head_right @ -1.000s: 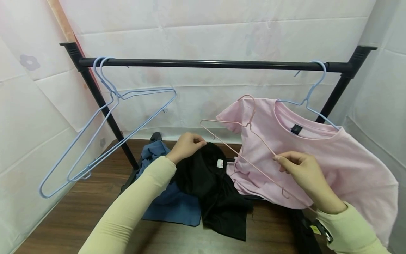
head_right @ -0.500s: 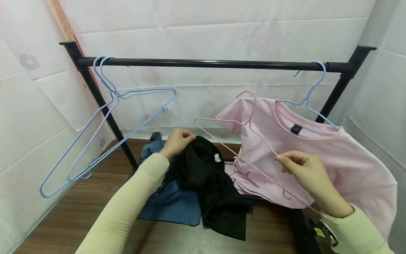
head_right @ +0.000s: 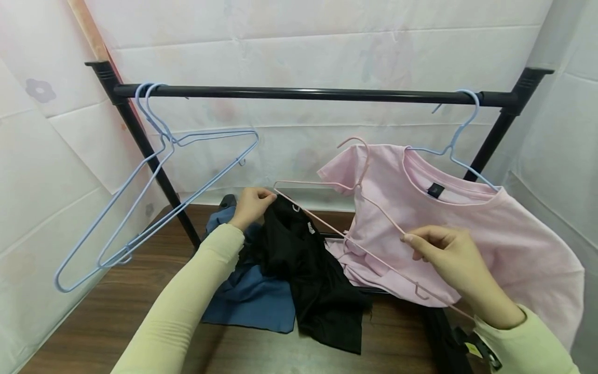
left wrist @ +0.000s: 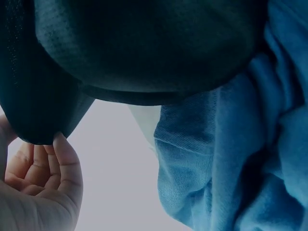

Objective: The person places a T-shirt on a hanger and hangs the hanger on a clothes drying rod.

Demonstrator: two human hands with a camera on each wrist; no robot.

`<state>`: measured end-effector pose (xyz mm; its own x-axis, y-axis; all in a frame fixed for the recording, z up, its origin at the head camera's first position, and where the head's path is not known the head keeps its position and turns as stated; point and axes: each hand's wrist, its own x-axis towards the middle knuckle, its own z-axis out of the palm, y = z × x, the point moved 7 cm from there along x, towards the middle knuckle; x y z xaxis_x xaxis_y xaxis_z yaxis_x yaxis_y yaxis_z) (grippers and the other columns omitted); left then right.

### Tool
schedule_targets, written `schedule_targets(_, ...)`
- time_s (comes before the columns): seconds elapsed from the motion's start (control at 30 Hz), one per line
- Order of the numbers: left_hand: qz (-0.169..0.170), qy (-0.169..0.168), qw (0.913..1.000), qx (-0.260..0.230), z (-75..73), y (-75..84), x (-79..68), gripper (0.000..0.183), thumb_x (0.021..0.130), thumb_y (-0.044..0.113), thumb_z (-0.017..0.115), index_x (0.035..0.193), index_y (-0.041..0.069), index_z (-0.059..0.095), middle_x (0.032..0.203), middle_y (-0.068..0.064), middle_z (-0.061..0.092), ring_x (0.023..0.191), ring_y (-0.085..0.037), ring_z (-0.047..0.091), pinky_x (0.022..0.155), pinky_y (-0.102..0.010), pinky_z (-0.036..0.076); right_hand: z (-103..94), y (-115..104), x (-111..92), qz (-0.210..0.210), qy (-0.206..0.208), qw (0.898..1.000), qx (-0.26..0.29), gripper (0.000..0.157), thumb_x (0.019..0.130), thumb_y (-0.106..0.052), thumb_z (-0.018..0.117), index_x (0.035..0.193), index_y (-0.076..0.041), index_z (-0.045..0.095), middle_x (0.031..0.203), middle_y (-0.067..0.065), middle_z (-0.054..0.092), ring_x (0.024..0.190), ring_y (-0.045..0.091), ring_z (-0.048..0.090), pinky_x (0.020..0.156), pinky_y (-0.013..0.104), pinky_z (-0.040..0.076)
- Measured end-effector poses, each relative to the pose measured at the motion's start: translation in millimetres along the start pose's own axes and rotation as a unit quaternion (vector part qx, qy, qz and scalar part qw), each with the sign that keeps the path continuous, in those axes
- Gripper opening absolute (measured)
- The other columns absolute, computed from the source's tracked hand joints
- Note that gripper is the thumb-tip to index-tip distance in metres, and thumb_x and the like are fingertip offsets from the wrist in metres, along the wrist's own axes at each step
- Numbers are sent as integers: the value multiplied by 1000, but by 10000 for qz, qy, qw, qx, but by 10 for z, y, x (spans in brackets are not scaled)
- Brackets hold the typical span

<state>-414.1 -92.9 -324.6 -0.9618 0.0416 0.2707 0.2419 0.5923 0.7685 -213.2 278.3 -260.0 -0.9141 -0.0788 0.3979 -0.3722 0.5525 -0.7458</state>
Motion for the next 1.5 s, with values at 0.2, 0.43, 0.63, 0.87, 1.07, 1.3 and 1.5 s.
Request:
schedule_targets(0.2, -232, 214, 9995, -40, -35, -44, 14, 22, 97, 28, 62, 100, 11, 77, 99, -8, 73, 86, -24, 65, 76, -37, 53, 25, 0, -18, 53, -44, 10000, 2, 8, 92, -6, 67, 91, -6, 75, 65, -12, 60, 61, 4, 54, 51, 28, 38)
schedule_targets(0.43, -302, 448, 9985, -108, -90, -66, 19, 24, 98, 28, 60, 102, 12, 76, 99, -9, 73, 86, -26, 65, 76, -39, 53, 19, 22, -36, 109, -72, 9999, -32, 9, 92, -7, 67, 92, -9, 75, 65, -12, 61, 62, 4, 55, 52, 26, 40)
schedule_targets(0.63, -309, 540, 9980, -134, -122, -52, 22, 24, 98, 30, 60, 99, 12, 76, 97, -8, 72, 85, -25, 64, 79, -41, 53, 39, 28, -32, 172, -96, 9997, -130, 8, 92, -9, 68, 90, -8, 75, 65, -11, 61, 62, 5, 55, 52, 24, 41)
schedule_targets(0.87, -15, 677, 9976, -173, -151, 52, 3, 21, 97, 29, 62, 99, 13, 75, 95, -8, 71, 83, -25, 63, 76, -40, 52, 88, 36, -24, 285, -83, 9993, -232, 9, 92, -14, 69, 90, -7, 74, 65, -10, 60, 61, 6, 55, 53, 24, 41)
schedule_targets(1.07, 292, 699, 9969, -232, -155, 212, -55, 21, 97, 28, 62, 99, 11, 75, 98, -9, 71, 86, -24, 64, 76, -39, 52, 141, 35, -9, 248, -37, 9994, -219, 8, 92, -14, 69, 88, -10, 74, 64, -10, 59, 61, 7, 52, 52, 27, 38)
schedule_targets(1.3, 657, 628, 9953, -338, -141, 390, -109, 19, 97, 25, 63, 100, 10, 74, 99, -9, 70, 87, -23, 63, 77, -38, 53, 178, 52, 17, 460, -36, 9985, -305, 14, 93, -22, 68, 90, -11, 75, 67, -10, 59, 65, 6, 53, 55, 26, 39)
schedule_targets(1.5, 981, 639, 9925, -346, -152, 553, -142, 21, 97, 25, 63, 100, 8, 76, 99, -9, 70, 86, -22, 64, 76, -36, 53, 190, 36, 57, 407, 24, 9988, -277, 14, 94, -21, 67, 92, -10, 75, 68, -13, 60, 67, 3, 55, 59, 21, 43)
